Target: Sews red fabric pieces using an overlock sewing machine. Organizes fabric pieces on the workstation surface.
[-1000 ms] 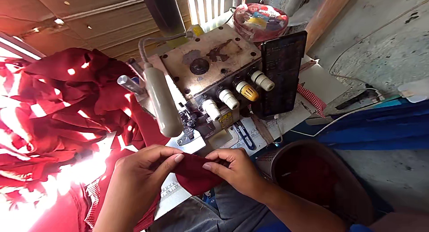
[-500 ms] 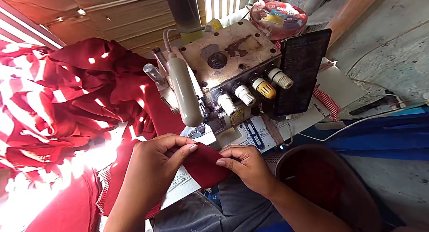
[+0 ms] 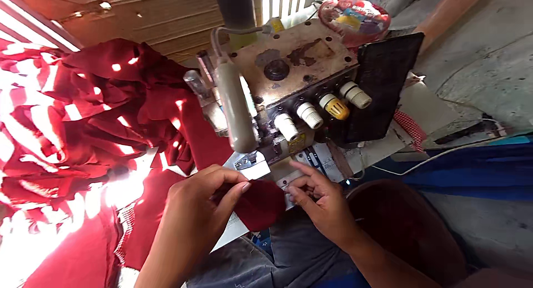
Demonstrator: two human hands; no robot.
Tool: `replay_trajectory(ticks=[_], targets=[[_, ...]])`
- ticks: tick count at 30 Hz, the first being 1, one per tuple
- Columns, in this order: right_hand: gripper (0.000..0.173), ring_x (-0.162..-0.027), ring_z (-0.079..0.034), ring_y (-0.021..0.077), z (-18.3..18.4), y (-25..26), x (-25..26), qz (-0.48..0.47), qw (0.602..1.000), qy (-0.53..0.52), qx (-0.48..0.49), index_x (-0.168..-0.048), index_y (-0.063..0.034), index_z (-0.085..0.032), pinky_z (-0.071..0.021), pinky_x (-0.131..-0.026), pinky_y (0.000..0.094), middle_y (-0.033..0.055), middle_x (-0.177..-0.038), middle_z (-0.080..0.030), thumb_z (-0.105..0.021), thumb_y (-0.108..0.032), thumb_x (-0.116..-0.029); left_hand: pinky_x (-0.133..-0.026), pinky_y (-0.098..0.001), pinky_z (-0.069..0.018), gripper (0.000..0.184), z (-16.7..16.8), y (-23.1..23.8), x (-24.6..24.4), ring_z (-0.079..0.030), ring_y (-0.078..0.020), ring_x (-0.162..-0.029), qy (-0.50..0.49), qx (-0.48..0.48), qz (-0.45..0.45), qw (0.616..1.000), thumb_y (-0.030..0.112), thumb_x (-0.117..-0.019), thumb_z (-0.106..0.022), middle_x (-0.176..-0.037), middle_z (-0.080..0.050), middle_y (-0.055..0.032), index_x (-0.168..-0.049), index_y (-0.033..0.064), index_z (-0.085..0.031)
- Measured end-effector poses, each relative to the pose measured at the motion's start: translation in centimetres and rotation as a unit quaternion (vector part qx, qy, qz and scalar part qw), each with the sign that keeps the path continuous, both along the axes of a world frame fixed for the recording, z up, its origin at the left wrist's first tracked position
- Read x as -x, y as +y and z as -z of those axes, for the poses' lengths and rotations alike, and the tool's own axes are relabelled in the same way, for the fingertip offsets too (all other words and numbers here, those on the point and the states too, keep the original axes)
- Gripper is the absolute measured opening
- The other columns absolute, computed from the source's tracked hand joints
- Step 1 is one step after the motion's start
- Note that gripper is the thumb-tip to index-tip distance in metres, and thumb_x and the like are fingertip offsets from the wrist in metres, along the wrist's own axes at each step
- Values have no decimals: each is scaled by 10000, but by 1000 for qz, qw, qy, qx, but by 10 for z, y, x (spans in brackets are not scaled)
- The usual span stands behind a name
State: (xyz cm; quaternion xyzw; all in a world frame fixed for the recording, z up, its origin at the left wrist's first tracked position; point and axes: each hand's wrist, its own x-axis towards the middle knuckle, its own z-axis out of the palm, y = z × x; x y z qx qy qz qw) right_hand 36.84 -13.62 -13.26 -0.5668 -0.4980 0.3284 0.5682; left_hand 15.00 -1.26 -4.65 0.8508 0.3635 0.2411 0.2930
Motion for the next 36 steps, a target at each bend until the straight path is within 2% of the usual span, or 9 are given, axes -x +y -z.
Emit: replay_trajectory(ticks=[5, 9, 13, 17, 19, 22, 24, 26, 36], targets=[[796, -651, -672, 104, 4, -16, -26, 117, 993, -7, 10, -1609, 65, -80, -596, -562, 254, 21, -831, -693, -592, -122, -1028, -676, -181, -590, 159, 4, -5, 7, -679, -26, -773, -129, 74, 32, 988, 264, -996, -640, -920, -715, 68, -1019, 123, -709], [841, -629, -674, 117, 3, -16, -38, 159, 987, -2, 5, -1613, 56, -1, -601, -549, 262, 25, -803, -674, -583, -109, -1028, -688, -169, -572, 107, 2, -14, 3, -662, -18, -770, -188, 139, 39, 971, 207, -1017, -621, -914, -698, 83, -1077, 130, -663], [834, -610, -680, 130, 0, -14, -42, 167, 986, 21, 13, -1609, 69, 0, -600, -523, 265, 37, -783, -673, -575, -83, -1023, -640, -134, -553, 128, 3, -22, 3, -644, 21, -742, -133, 43, 35, 990, 244, -1020, -637, -938, -705, 66, -1058, 133, -690], [660, -692, -678, 96, -4, -17, -35, 122, 991, -13, -46, -1570, 99, -213, -605, -606, 254, 24, -849, -688, -540, -136, -1047, -761, -174, -552, 156, -7, -40, -3, -681, -29, -911, -40, -67, 94, 993, 236, -1049, -591, -997, -724, -16, -1030, 119, -692], [528, -898, -699, 113, -8, -17, -22, 4, 996, 18, -86, -1439, 48, -492, -612, -774, 296, 54, -1042, -723, -507, -341, -1082, -720, -202, -549, 164, -10, -49, -7, -702, -73, -903, -19, -77, 143, 986, 206, -1051, -587, -986, -740, -47, -1009, 110, -714], [666, -1252, -612, 191, -11, -3, 6, -230, 961, 110, -106, -1265, 27, -657, -505, -1079, 382, 137, -1286, -675, -615, -570, -973, -745, -215, -558, 133, -20, -50, -8, -708, -99, -925, -22, -46, 183, 982, 158, -1027, -627, -997, -744, -75, -986, 89, -733], [382, -1065, -681, 105, -11, 5, 24, -264, 947, 165, -76, -1134, 64, -691, -565, -950, 290, 111, -1098, -728, -738, -270, -955, -813, -208, -561, 140, -24, -35, -5, -685, -56, -967, -19, -31, 152, 988, 205, -1022, -639, -1028, -732, -30, -984, 120, -743], [147, -821, -694, 46, -10, 11, 38, -205, 959, 193, -17, -1013, 45, -712, -595, -757, 236, 51, -891, -733, -693, -93, -966, -804, -198, -546, 207, -14, -7, 0, -665, 4, -918, 11, -60, 92, 994, 320, -1013, -627, -991, -734, 52, -955, 175, -763], [124, -734, -710, 56, 2, 17, 40, -78, 984, 151, 44, -945, -13, -778, -612, -679, 222, 32, -841, -757, -744, -132, -942, -680, -129, -543, 174, 5, 19, 1, -655, 69, -788, 41, -2, -13, 999, 394, -961, -672, -917, -725, 162, -919, 262, -777]])
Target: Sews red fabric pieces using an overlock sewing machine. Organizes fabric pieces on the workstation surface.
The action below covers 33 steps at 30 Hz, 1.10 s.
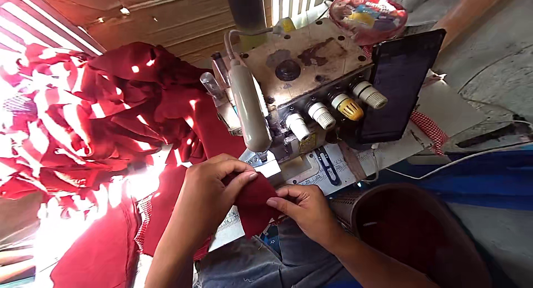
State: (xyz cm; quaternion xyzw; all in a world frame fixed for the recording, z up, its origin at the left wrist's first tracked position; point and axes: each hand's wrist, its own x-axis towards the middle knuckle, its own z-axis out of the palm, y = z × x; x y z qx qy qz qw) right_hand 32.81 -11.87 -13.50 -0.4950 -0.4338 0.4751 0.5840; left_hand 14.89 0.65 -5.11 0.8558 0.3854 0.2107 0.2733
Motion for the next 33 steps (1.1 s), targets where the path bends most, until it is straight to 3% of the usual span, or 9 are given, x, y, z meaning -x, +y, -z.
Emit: replay_trajectory(ticks=[6, 12, 14, 16, 20, 24, 29, 31, 33], targets=[[112, -823, -715, 51, -1, -2, -3, 40, 996, -62, -42, -919, -28, -797, -607, -751, 202, 36, -885, -763, -800, -136, -890, -743, -168, -575, 200, -1, -10, 8, -680, 29, -835, -23, -2, 22, 1000, 379, -984, -636, -944, -731, 126, -957, 229, -766], [128, -993, -724, 118, -20, -7, 1, 15, 987, -104, -123, -942, 11, -761, -607, -896, 271, 81, -987, -763, -767, -115, -920, -668, -155, -529, 157, -17, -15, 27, -635, 18, -799, -56, 37, 79, 995, 334, -1002, -649, -990, -710, 83, -997, 208, -743], [148, -955, -718, 84, -31, -12, 0, -64, 991, -19, -112, -1018, 52, -717, -605, -856, 244, 91, -1001, -751, -712, -83, -960, -703, -179, -526, 150, -30, -10, 36, -638, -2, -829, -48, 48, 124, 990, 298, -1000, -670, -993, -715, 44, -1014, 175, -754], [142, -832, -690, 45, -37, -15, -1, -127, 987, 58, -83, -1045, 57, -651, -586, -761, 212, 70, -919, -721, -667, -73, -991, -741, -184, -525, 153, -36, 0, 38, -646, 1, -855, -33, 37, 146, 988, 305, -996, -673, -989, -728, 48, -1012, 186, -769], [137, -720, -695, 57, -19, -4, 7, -61, 997, 41, -22, -1056, 29, -655, -595, -666, 229, 47, -835, -731, -664, -93, -994, -697, -169, -546, 197, -8, 24, 18, -660, 61, -799, 2, -33, 89, 995, 432, -964, -649, -932, -736, 161, -941, 297, -791], [132, -775, -716, 72, -2, 3, 10, -10, 999, 37, -19, -1066, 43, -653, -614, -717, 237, 70, -896, -741, -672, -51, -976, -710, -171, -534, 227, 6, 17, 2, -655, 52, -816, 0, -57, 6, 998, 463, -917, -693, -916, -730, 140, -931, 261, -796], [136, -846, -706, 84, 1, -1, 6, -24, 999, 23, -36, -1077, 51, -639, -612, -781, 255, 80, -946, -719, -654, -32, -970, -735, -394, -512, 279, 4, -28, -13, -656, -223, -848, 50, -201, -74, 976, 349, -989, -650, -883, -700, -82, -934, 114, -791], [134, -855, -707, 78, -1, -6, 1, -54, 997, 56, -20, -1099, 40, -605, -605, -771, 249, 75, -958, -719, -628, -23, -983, -712, -403, -498, 269, 9, -51, -21, -659, -279, -841, 62, -251, -100, 961, 293, -1012, -637, -893, -704, -132, -1000, 74, -793], [132, -844, -709, 77, -4, -12, -3, -79, 993, 89, -4, -1122, 23, -574, -598, -752, 245, 68, -948, -723, -604, -18, -1000, -778, -381, -492, 284, 21, -66, -24, -657, -270, -933, 52, -260, -117, 957, 307, -1011, -632, -999, -722, -135, -1097, 84, -786]])
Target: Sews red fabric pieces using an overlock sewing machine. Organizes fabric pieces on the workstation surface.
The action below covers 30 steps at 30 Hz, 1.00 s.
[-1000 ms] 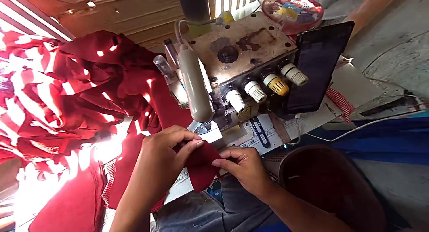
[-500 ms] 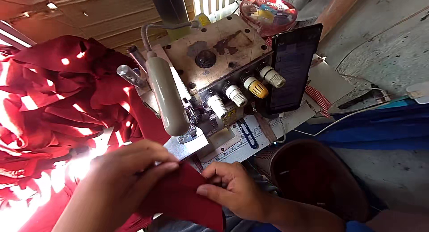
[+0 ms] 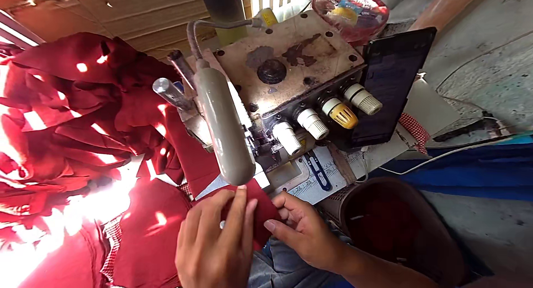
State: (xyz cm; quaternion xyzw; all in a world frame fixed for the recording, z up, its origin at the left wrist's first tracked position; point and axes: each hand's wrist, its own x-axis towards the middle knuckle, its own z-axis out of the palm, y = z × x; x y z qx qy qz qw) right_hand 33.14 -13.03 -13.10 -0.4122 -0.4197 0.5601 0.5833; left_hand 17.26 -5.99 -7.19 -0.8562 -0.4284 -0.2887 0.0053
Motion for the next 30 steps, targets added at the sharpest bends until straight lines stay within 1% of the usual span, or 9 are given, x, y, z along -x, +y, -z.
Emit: replay_trajectory(ticks=[3, 5, 12, 16, 22, 24, 26, 27, 30], targets=[[188, -874, -722, 88, -3, -7, -3, -13, 1000, 24, 13, -1191, 43, -594, -611, -780, 260, 70, -977, -741, -589, -28, -1017, -943, -368, -435, 335, 17, -6, 1, -611, -231, -1098, -46, 18, 8, 999, 367, -1020, -605, -1155, -703, -115, -1187, 125, -763], [207, -879, -724, 87, -5, -6, -3, -6, 1000, 25, 10, -1202, 64, -616, -615, -789, 256, 73, -979, -744, -590, -31, -1020, -991, -370, -416, 333, 24, -2, 2, -594, -211, -1143, -75, 26, 17, 997, 370, -1021, -600, -1192, -693, -100, -1199, 140, -760], [141, -823, -697, 41, -11, 10, -1, 26, 999, -26, -14, -1101, 67, -650, -593, -749, 203, 50, -916, -730, -598, -25, -1007, -1013, -406, -434, 316, 23, 18, 0, -607, -242, -1156, -99, 48, 20, 994, 341, -1011, -609, -1188, -707, -121, -1171, 133, -786], [135, -826, -703, 48, -11, 16, 1, 39, 999, -35, -14, -1091, 72, -660, -599, -752, 206, 58, -920, -734, -610, -11, -997, -1041, -443, -424, 314, 22, 25, 0, -595, -261, -1202, -91, 54, 18, 994, 337, -1019, -592, -1221, -699, -123, -1164, 142, -790], [152, -859, -723, 88, -6, 9, 6, 49, 998, -48, 9, -1089, 87, -661, -620, -790, 238, 91, -959, -740, -658, 17, -955, -1039, -424, -402, 329, 29, 27, -1, -570, -256, -1222, -92, 26, 23, 995, 329, -1029, -561, -1250, -679, -109, -1210, 148, -768], [152, -862, -722, 84, -4, 5, 7, 54, 997, -47, 22, -1092, 84, -665, -617, -796, 234, 88, -962, -742, -656, 19, -954, -1098, -454, -374, 349, 28, 24, 1, -540, -271, -1287, -98, 31, 28, 994, 332, -1044, -542, -1306, -656, -112, -1254, 141, -746], [160, -872, -724, 89, -3, 2, 9, 56, 997, -37, 29, -1102, 87, -663, -618, -811, 240, 90, -971, -744, -654, 26, -954, -1191, -515, -352, 383, 29, 11, 7, -486, -298, -1402, -152, 52, 11, 987, 333, -1043, -544, -1416, -602, -133, -1319, 113, -693], [162, -874, -725, 94, -4, 0, 10, 55, 998, -28, 30, -1103, 88, -663, -618, -817, 243, 91, -975, -744, -655, 30, -952, -1180, -482, -377, 399, 33, 0, 12, -481, -274, -1400, -211, 61, -9, 976, 320, -1035, -564, -1434, -573, -131, -1350, 94, -653], [159, -882, -720, 98, -3, -4, 10, 39, 998, 13, 37, -1099, 88, -659, -612, -829, 254, 95, -975, -739, -646, 48, -946, -1031, -286, -479, 399, 51, -35, 21, -559, -68, -1186, -425, 164, -52, 889, 222, -1020, -595, -1278, -566, 51, -1383, 84, -506]])
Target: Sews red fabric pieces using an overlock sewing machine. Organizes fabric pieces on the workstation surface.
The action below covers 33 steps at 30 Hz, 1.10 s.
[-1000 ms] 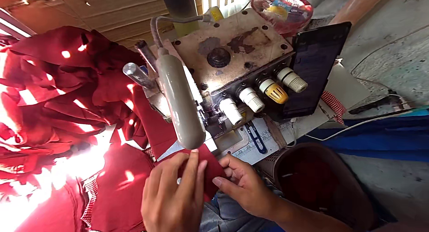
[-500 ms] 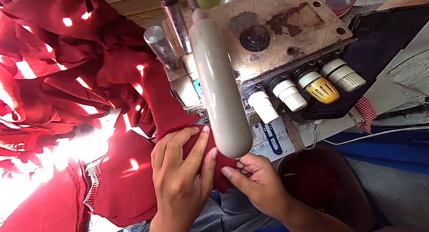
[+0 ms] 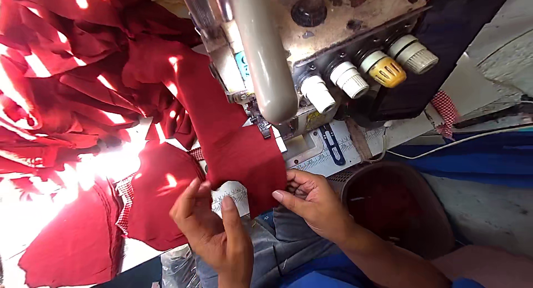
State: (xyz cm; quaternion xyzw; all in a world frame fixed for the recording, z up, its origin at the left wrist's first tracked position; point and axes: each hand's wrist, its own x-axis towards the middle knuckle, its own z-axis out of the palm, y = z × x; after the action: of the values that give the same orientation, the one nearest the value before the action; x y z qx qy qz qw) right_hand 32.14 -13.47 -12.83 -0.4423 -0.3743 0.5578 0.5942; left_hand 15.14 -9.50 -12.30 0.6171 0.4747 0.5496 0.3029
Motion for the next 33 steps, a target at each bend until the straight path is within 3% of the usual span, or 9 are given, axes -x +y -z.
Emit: replay_trajectory(ticks=[3, 6, 9, 12, 16, 19, 22, 24, 33], targets=[[161, -909, -713, 113, -1, -9, -1, -25, 997, 65, 23, -1106, 85, -655, -603, -862, 281, 99, -986, -730, -639, 54, -949, -964, -312, -562, 563, 8, -25, -3, -655, -114, -1081, -193, 223, 75, 953, 265, -1045, -558, -1202, -619, -20, -1452, -24, -299], [161, -940, -712, 133, -6, -13, 1, -41, 993, 108, 33, -1126, 72, -645, -600, -888, 314, 104, -1011, -725, -617, 34, -971, -966, -344, -576, 855, 1, -19, 5, -702, -158, -1081, -330, 311, 139, 880, 343, -965, -709, -1237, -680, -91, -1524, -13, -168], [155, -929, -707, 144, -4, -13, 6, -29, 989, 139, 50, -1099, 58, -663, -597, -891, 342, 105, -993, -719, -579, -51, -1027, -906, -351, -611, 728, -2, -11, 12, -720, -196, -1058, -355, 311, 130, 872, -9, -950, -636, -1245, -671, -163, -1532, -52, -199], [170, -793, -710, 118, 1, -12, 16, 16, 991, 117, 66, -909, 26, -704, -620, -774, 319, 75, -842, -719, -648, -102, -1005, -887, -327, -621, 717, -3, -13, 14, -717, -183, -1070, -312, 285, 99, 901, -61, -916, -631, -1270, -658, -155, -1515, -63, -237], [148, -700, -669, 58, 5, -19, 23, 64, 996, 38, 41, -827, 22, -728, -585, -684, 238, 47, -750, -708, -752, -86, -925, -852, -261, -592, 742, 5, -17, 19, -668, -105, -1044, -179, 181, 55, 965, 130, -938, -684, -1248, -621, -52, -1512, -48, -249], [150, -696, -672, 56, 3, -21, 23, 79, 997, -6, 22, -831, 27, -727, -584, -664, 221, 55, -758, -713, -756, -87, -923, -1015, -294, -514, 747, 5, -11, 22, -541, -107, -1271, -11, 22, 7, 1000, 282, -971, -677, -1415, -499, -28, -1522, -18, -272], [143, -714, -687, 61, 3, -21, 23, 78, 997, -17, 22, -844, 27, -723, -598, -680, 226, 55, -776, -720, -752, -87, -925, -1097, -332, -451, 392, -12, 3, 17, -504, -124, -1332, 121, -85, 24, 989, 331, -989, -644, -1384, -548, 29, -1342, 166, -598], [126, -744, -702, 75, 6, -21, 24, 65, 998, -5, 21, -880, 31, -720, -610, -709, 244, 59, -809, -729, -737, -81, -935, -1087, -372, -466, 255, -25, 17, 6, -581, -174, -1271, 197, -130, 83, 968, 353, -1011, -624, -1244, -677, 0, -1165, 170, -714], [81, -792, -703, 55, 0, -10, 18, 32, 998, 49, -10, -1001, 36, -669, -601, -743, 226, 45, -873, -730, -661, -43, -984, -1118, -487, -466, 186, -34, 64, -10, -647, -250, -1234, 313, -214, 198, 904, 214, -974, -706, -1169, -750, -75, -1097, 104, -792]])
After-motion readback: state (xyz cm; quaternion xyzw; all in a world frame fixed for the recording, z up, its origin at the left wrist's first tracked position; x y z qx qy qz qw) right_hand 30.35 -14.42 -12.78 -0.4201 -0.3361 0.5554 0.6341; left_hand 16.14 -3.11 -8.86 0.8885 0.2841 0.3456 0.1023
